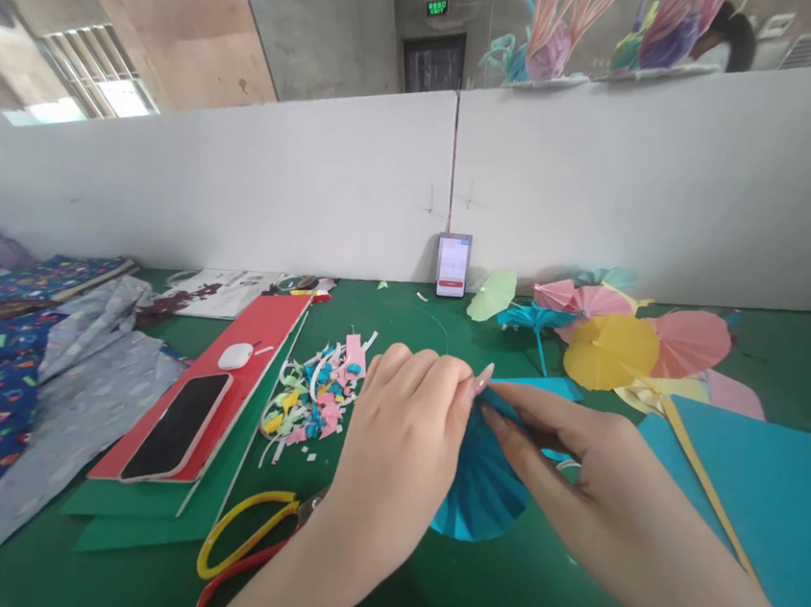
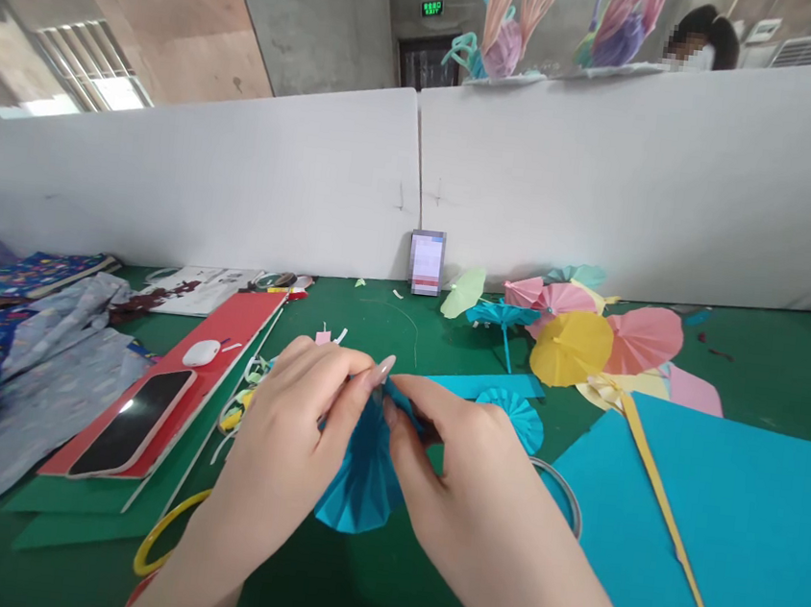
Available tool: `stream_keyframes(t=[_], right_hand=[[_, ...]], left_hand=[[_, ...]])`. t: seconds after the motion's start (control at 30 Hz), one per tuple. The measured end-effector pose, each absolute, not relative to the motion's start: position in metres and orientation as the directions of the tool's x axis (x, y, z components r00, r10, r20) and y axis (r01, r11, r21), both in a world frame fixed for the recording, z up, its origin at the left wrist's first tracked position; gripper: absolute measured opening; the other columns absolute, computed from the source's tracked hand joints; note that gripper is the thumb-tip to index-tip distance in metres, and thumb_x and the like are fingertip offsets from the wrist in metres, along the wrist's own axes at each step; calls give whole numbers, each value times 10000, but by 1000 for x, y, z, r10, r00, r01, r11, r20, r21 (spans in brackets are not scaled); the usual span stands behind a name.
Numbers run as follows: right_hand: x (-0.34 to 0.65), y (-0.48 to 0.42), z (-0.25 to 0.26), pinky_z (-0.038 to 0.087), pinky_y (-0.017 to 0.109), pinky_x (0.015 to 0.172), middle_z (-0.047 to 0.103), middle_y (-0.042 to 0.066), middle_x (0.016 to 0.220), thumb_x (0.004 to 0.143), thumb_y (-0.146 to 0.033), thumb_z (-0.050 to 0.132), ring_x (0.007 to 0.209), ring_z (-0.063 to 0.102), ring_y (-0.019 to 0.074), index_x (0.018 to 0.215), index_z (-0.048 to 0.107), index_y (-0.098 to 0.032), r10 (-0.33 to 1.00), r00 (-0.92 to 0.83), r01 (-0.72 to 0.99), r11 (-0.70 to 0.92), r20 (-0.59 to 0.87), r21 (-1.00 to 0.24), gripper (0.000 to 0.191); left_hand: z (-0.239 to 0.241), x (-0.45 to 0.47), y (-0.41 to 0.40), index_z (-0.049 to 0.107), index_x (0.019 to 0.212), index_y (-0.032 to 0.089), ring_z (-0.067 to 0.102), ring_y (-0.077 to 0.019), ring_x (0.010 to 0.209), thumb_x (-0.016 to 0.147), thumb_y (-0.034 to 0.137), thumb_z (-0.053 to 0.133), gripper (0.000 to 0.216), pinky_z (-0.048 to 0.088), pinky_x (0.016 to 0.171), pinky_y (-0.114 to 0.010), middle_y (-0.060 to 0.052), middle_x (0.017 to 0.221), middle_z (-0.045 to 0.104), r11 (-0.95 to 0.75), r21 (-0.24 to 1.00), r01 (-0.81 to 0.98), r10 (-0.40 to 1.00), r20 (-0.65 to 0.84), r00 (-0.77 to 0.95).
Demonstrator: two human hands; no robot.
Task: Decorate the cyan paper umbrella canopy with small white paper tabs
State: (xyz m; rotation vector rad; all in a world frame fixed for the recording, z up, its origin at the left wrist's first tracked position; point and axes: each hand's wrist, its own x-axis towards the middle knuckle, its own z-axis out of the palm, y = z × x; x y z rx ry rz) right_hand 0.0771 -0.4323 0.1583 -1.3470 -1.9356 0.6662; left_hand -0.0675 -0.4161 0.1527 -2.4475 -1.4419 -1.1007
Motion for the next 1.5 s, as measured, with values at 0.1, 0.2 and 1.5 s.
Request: stream_keyframes(t=[0.1, 0.2, 1.5], right_hand=[[78, -433, 161, 489, 232, 513, 679, -6, 728, 883, -226, 441, 770, 650, 189, 1027, 648, -246, 944, -233, 594, 328, 233, -734, 252], [79, -434, 165, 499, 239, 520, 691, -3, 764, 891, -249, 444, 687, 635, 166, 1023, 654, -245, 951, -225, 603, 307, 212, -736, 248], [76, -434, 163, 502, 247, 471, 710, 14, 763, 876, -243, 433, 671, 656, 190, 1103, 633, -244, 950, -229, 628, 312, 214, -713, 302]], left_hand=[[152, -68, -416, 471, 700, 180, 377, -149, 637, 917, 160, 416, 224, 397, 750, -322, 10, 644, 498, -554, 278, 785, 720, 633, 283], [152, -68, -415, 464, 698, 187, 369, -141, 629, 909, 155, 439, 215, 399, 760, -311, 23, 623, 462, -565, 317, 762, 724, 634, 272], [151, -63, -420, 476, 678, 181, 404, -146, 600, 909, 175, 427, 236, 399, 672, -319, 8, 614, 502, -525, 229, 820, 697, 669, 260]])
